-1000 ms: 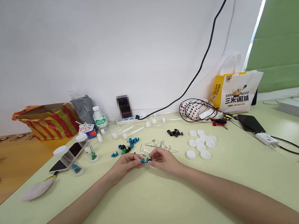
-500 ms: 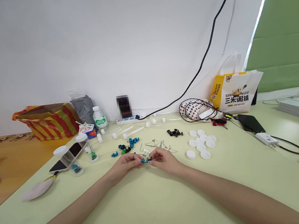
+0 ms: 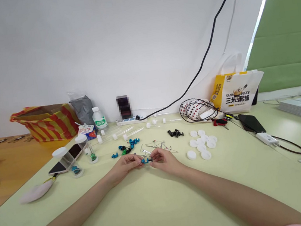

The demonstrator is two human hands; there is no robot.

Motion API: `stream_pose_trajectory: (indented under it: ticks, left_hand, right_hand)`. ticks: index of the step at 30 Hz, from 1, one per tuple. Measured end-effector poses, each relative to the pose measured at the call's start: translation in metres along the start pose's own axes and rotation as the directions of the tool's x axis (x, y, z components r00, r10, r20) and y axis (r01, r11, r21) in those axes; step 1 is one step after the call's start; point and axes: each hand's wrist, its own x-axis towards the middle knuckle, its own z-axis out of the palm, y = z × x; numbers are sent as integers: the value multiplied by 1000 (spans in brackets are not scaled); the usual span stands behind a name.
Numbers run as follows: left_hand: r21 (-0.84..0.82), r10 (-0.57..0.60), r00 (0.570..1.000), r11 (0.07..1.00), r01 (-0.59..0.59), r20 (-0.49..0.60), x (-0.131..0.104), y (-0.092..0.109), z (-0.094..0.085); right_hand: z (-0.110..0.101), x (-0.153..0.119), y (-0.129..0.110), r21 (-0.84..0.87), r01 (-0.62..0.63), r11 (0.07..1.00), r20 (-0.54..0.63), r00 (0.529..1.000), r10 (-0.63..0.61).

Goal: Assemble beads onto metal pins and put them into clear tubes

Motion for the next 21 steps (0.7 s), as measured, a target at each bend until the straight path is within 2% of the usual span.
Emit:
stream_pose_trajectory:
  ticks: [12,21]
  left_hand:
    - [6,3,1000,1000,-3,1,0,0,0]
    - [19,13,1000,1000,-14,15,0,-1,-2]
  right_hand:
    - [-1,2,4,-10,-2,1000,11,1000,2]
    - [2,1,-1,-8,-7,1000,-6,1000,7]
